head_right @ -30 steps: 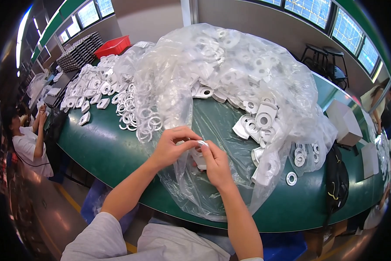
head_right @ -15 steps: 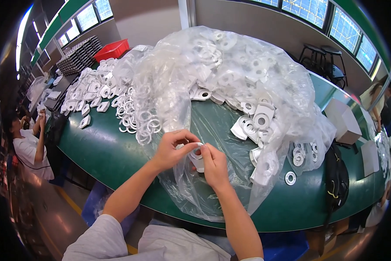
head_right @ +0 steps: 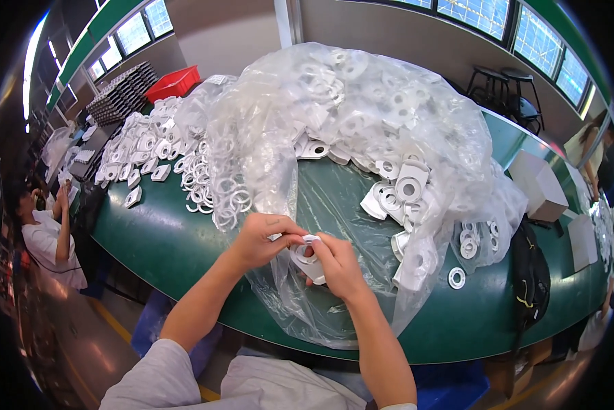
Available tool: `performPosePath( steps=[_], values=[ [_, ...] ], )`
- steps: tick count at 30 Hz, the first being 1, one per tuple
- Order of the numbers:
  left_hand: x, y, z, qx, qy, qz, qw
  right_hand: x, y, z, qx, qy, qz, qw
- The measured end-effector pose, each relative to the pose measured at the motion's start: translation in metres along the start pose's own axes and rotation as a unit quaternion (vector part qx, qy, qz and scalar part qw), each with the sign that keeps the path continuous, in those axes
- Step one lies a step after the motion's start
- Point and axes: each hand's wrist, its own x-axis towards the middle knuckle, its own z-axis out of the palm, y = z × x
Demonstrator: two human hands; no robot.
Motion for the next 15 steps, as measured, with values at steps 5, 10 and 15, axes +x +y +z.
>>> performPosePath(
  steps=[5,10,15],
  values=[
    [0.001,0.004,0.002,0.046,0.002,0.006,0.999,0.001,0.000,0.002,-0.070,0.040,-0.027,0.996],
    [0.002,0.008,0.009,-0.040,0.026,-0.077,0.996,0.005,0.012,0.000,-0.129,0.068,-0.059,0.988],
    [0.005,0.008,0.010,-0.098,0.050,-0.179,0.978,0.008,0.010,0.005,-0.001,0.052,-0.043,0.998]
  ],
)
